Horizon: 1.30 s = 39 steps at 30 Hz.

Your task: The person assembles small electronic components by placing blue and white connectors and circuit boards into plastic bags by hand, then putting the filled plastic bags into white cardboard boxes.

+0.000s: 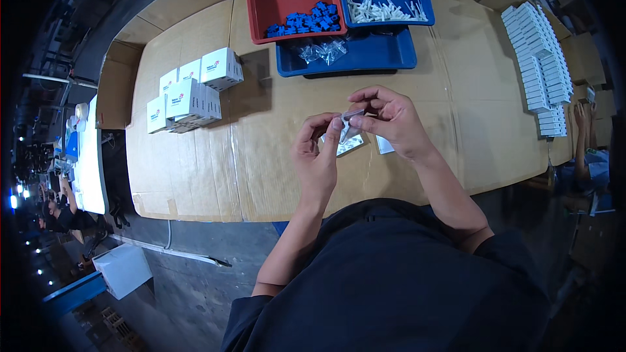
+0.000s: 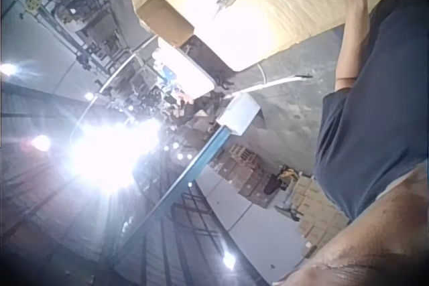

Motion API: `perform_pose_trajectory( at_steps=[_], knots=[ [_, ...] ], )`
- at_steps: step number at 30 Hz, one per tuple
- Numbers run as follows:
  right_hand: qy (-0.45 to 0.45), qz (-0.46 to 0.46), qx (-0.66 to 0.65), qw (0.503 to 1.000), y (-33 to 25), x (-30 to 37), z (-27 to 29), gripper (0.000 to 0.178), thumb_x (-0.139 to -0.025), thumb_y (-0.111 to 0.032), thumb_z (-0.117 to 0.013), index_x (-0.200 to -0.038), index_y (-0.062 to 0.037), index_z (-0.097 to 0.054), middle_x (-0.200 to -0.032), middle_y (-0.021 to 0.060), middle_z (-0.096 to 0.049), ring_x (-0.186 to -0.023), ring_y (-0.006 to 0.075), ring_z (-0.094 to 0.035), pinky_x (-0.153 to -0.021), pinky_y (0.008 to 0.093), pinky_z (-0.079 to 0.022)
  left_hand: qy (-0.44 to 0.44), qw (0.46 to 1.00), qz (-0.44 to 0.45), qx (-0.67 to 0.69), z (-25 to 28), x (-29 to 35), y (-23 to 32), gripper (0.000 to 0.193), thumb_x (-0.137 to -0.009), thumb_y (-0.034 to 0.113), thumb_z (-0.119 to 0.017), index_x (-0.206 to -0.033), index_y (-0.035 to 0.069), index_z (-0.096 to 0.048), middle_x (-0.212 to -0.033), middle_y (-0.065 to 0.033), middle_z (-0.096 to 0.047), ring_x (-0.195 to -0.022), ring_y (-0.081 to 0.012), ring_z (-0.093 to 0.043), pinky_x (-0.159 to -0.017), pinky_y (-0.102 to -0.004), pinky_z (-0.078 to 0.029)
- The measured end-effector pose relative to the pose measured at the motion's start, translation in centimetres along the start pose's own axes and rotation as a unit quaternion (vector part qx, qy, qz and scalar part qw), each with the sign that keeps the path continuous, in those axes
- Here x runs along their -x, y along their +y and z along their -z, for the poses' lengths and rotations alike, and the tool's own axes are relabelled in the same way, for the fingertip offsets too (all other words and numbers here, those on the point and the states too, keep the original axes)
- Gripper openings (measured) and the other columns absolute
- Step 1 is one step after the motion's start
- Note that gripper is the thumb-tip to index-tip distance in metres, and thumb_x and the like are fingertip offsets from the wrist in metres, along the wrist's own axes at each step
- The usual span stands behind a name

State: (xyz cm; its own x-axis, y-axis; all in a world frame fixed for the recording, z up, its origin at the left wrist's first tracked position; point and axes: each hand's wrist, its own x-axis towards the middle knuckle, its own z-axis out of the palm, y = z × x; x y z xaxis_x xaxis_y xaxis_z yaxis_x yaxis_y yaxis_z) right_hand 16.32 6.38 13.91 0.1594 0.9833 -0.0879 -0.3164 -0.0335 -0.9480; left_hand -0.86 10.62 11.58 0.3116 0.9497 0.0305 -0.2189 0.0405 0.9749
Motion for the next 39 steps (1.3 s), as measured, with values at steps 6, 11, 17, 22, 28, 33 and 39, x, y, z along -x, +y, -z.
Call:
perform_pose_trajectory(
  at_steps=[6,11,17,22,28,33,39],
  knots=[
    [-0.012,-0.037,-0.052,0.998,1.2,-0.2,0.6,0.013,-0.095,0.001,-0.072,-0.108,0.0039,-0.071,-0.104,0.0111,-0.075,-0.094,0.0148,-0.072,-0.086,0.0295,-0.06,0.004,0.998,-0.029,-0.056,0.7,0.0,-0.6,0.015,-0.1,0.012,-0.072,-0.106,-0.002,-0.071,-0.099,-0.0065,-0.073,-0.094,-0.0132,-0.065,-0.088,-0.0276,-0.05],
    [-0.021,-0.028,-0.014,0.999,1.6,-0.2,1.0,0.013,-0.096,0.0,-0.072,-0.108,0.0039,-0.071,-0.103,0.0098,-0.074,-0.092,0.0136,-0.071,-0.085,0.0285,-0.059,-0.001,0.99,-0.074,-0.123,0.9,0.0,-0.2,0.013,-0.1,0.011,-0.072,-0.103,-0.002,-0.071,-0.097,-0.0077,-0.072,-0.093,-0.0146,-0.065,-0.088,-0.0286,-0.049],
    [-0.031,-0.01,-0.025,0.999,1.6,0.2,0.7,0.011,-0.096,-0.002,-0.072,-0.106,0.0027,-0.07,-0.101,0.0068,-0.073,-0.092,0.0117,-0.069,-0.083,0.0273,-0.056,-0.021,0.985,-0.09,-0.146,0.9,0.4,-0.6,0.011,-0.1,0.007,-0.07,-0.105,-0.002,-0.068,-0.102,-0.0064,-0.07,-0.098,-0.0132,-0.063,-0.092,-0.0286,-0.048],
    [-0.045,-0.023,-0.001,0.999,1.0,0.4,0.8,0.012,-0.097,-0.003,-0.073,-0.107,0.0024,-0.07,-0.102,0.0061,-0.073,-0.093,0.0106,-0.069,-0.083,0.0269,-0.056,-0.042,0.995,-0.047,-0.079,0.5,0.3,-0.7,0.01,-0.099,0.007,-0.071,-0.103,-0.001,-0.067,-0.1,-0.0063,-0.068,-0.097,-0.0138,-0.062,-0.089,-0.0284,-0.047],
    [-0.039,-0.043,-0.029,0.998,2.5,0.3,1.3,0.016,-0.097,-0.006,-0.074,-0.11,0.0018,-0.07,-0.103,0.006,-0.074,-0.094,0.011,-0.07,-0.085,0.0272,-0.058,-0.047,0.992,-0.067,-0.092,1.0,0.3,-1.0,0.011,-0.1,0.005,-0.07,-0.107,-0.002,-0.066,-0.103,-0.0062,-0.068,-0.1,-0.0132,-0.062,-0.094,-0.0286,-0.047],
    [-0.051,-0.031,-0.022,0.998,2.5,0.2,1.4,0.015,-0.096,-0.006,-0.074,-0.11,0.0007,-0.07,-0.105,0.0058,-0.073,-0.096,0.0117,-0.071,-0.086,0.0278,-0.058,-0.051,0.993,-0.051,-0.094,1.1,-0.1,-1.3,0.012,-0.099,0.009,-0.072,-0.102,-0.001,-0.067,-0.097,-0.005,-0.068,-0.096,-0.0126,-0.06,-0.089,-0.0277,-0.046],
    [-0.065,-0.029,-0.009,0.997,2.2,0.1,1.4,0.013,-0.097,-0.006,-0.074,-0.107,0.001,-0.071,-0.106,0.0063,-0.073,-0.096,0.0121,-0.071,-0.086,0.0279,-0.058,-0.072,0.996,0.047,-0.038,1.9,-0.1,-1.5,0.016,-0.098,0.011,-0.074,-0.106,-0.001,-0.068,-0.101,-0.0041,-0.07,-0.097,-0.011,-0.061,-0.091,-0.0281,-0.048]
  ],
)
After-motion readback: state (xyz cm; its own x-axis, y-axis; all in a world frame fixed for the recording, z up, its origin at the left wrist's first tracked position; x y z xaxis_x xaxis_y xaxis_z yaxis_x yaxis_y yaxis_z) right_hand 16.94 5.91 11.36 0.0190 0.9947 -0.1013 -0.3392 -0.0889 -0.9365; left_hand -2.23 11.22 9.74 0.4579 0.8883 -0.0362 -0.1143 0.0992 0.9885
